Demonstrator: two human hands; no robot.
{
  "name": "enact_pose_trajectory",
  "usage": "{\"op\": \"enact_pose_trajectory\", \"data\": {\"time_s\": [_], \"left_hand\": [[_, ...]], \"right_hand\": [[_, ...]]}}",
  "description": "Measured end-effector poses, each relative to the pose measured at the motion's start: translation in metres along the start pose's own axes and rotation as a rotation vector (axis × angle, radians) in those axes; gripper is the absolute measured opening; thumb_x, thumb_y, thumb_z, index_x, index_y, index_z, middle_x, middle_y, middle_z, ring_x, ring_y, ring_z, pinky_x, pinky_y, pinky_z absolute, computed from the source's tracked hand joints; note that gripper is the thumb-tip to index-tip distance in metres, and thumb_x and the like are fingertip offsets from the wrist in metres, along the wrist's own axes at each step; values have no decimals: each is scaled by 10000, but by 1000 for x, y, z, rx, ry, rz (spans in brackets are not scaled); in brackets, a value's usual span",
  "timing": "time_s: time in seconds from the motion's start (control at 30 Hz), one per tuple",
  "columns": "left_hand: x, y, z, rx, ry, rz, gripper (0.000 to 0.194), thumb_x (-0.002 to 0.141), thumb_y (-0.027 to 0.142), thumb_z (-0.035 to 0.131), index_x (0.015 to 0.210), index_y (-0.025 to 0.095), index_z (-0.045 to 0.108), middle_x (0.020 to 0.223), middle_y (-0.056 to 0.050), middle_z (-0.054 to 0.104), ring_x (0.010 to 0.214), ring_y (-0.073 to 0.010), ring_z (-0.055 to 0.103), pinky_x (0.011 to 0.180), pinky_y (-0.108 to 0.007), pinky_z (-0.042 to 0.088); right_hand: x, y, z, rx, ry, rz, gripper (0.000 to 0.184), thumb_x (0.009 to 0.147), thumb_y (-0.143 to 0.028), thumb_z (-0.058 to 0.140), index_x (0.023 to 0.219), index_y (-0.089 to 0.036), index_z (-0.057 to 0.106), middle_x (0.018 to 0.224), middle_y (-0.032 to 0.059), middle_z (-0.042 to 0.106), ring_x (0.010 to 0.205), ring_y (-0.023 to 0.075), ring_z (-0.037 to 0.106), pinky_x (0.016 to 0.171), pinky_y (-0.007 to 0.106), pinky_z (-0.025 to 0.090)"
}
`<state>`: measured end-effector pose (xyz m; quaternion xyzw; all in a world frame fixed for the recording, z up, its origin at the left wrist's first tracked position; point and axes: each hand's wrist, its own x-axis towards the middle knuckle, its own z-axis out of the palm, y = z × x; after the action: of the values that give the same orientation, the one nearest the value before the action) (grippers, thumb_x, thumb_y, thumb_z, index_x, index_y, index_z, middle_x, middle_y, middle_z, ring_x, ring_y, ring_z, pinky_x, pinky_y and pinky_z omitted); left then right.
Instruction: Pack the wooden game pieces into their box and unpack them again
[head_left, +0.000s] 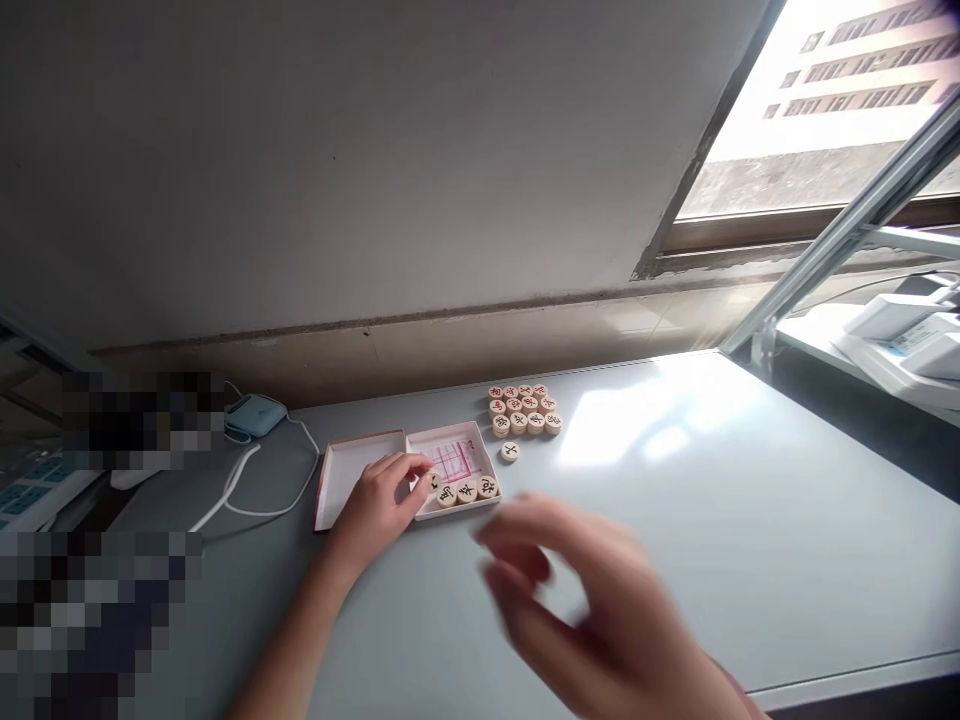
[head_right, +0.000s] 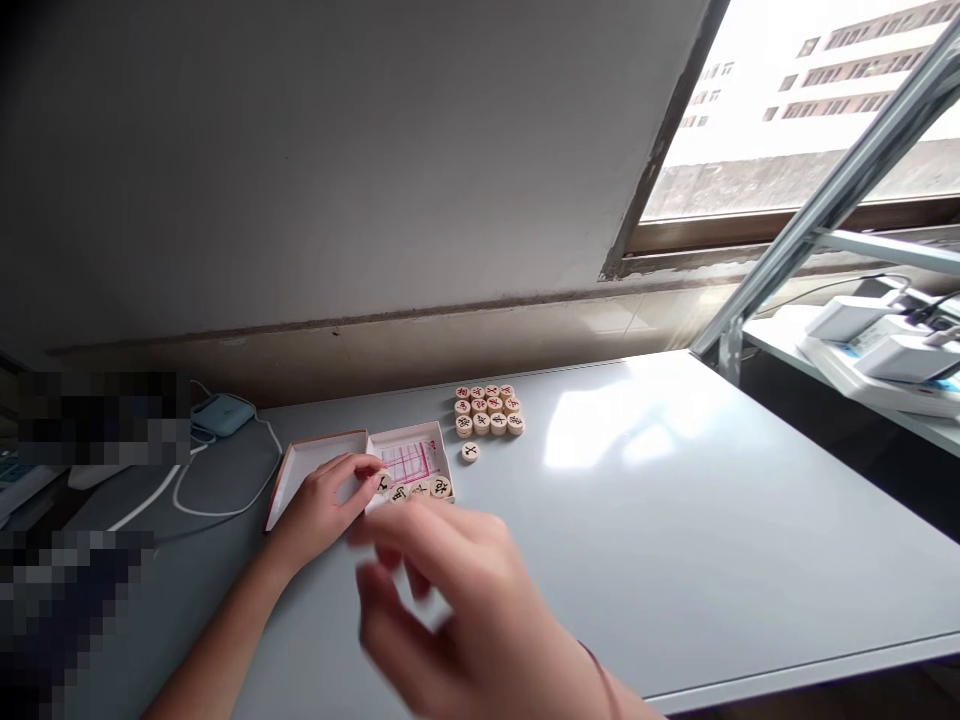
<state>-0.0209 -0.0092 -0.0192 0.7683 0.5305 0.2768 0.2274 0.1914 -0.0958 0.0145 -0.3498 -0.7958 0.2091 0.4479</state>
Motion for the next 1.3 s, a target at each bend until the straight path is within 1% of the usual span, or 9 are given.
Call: {"op": "enact_pose_trajectory", "data": {"time_s": [0.13,0.23,0.33,0.4,0.47,0.57,0.67,1.0,1.3], "left_hand": [[-3,8,10,-445,27,-104,211,852,403,584,918,207,545,854,-8,613,813,-159,587,731,-254,463],[-3,8,22,-716,16,-168,327,815,477,633,799,198,463,763,21,527,731,-126,548,650,-214,455],[-3,6,28,-787,-17,-189,349,819,496,625,784,202,439,753,33,493,729,-119,541,674,-225,472],[-3,7,28,-693,-15,-174,300,856,489,575,839,208,473,783,21,529,765,-132,562,719,-250,481],[-3,8,23,-484,-9,-150,249,885,462,534,935,219,517,853,-3,592,827,-155,584,768,-276,478],[-3,8,15,-127,-26,-42,186,892,387,520,986,236,574,963,-20,649,933,-192,596,852,-323,457],[-2,2,12,59,-61,59,156,895,342,512,969,238,602,980,-13,672,958,-206,604,862,-341,451],[-2,-8,20,194,-136,106,165,907,280,507,1037,231,596,1015,-20,683,970,-207,607,849,-346,457],[-2,-9,26,229,-128,93,189,915,306,511,1059,223,601,1007,-28,678,961,-218,584,836,-356,446]], "right_hand": [[47,26,17,-289,-121,-66,201,916,-161,477,1085,-186,582,1040,102,633,798,190,607,616,314,517],[51,38,27,-406,-112,-135,210,913,-100,433,1047,-160,582,984,101,650,759,187,586,613,316,508],[48,47,26,-417,-124,-166,185,893,-79,453,989,-165,586,908,87,657,763,189,576,639,314,505],[49,60,20,-368,-110,-162,162,879,-84,474,947,-175,590,863,71,659,766,184,582,663,304,504],[51,81,10,-334,-21,-101,125,865,-117,500,906,-186,596,858,66,665,794,185,597,703,304,503],[49,118,-4,-398,131,128,96,858,-190,513,819,-201,600,819,56,661,756,180,604,688,299,489],[41,142,-8,-435,57,274,110,840,-224,534,746,-214,591,742,25,643,694,168,584,629,273,459],[27,149,7,-520,-108,342,91,818,-166,535,883,-223,566,830,34,649,787,197,596,657,283,461],[27,158,14,-536,-35,325,83,845,-210,537,925,-220,558,831,36,661,784,200,605,660,290,466]]}}
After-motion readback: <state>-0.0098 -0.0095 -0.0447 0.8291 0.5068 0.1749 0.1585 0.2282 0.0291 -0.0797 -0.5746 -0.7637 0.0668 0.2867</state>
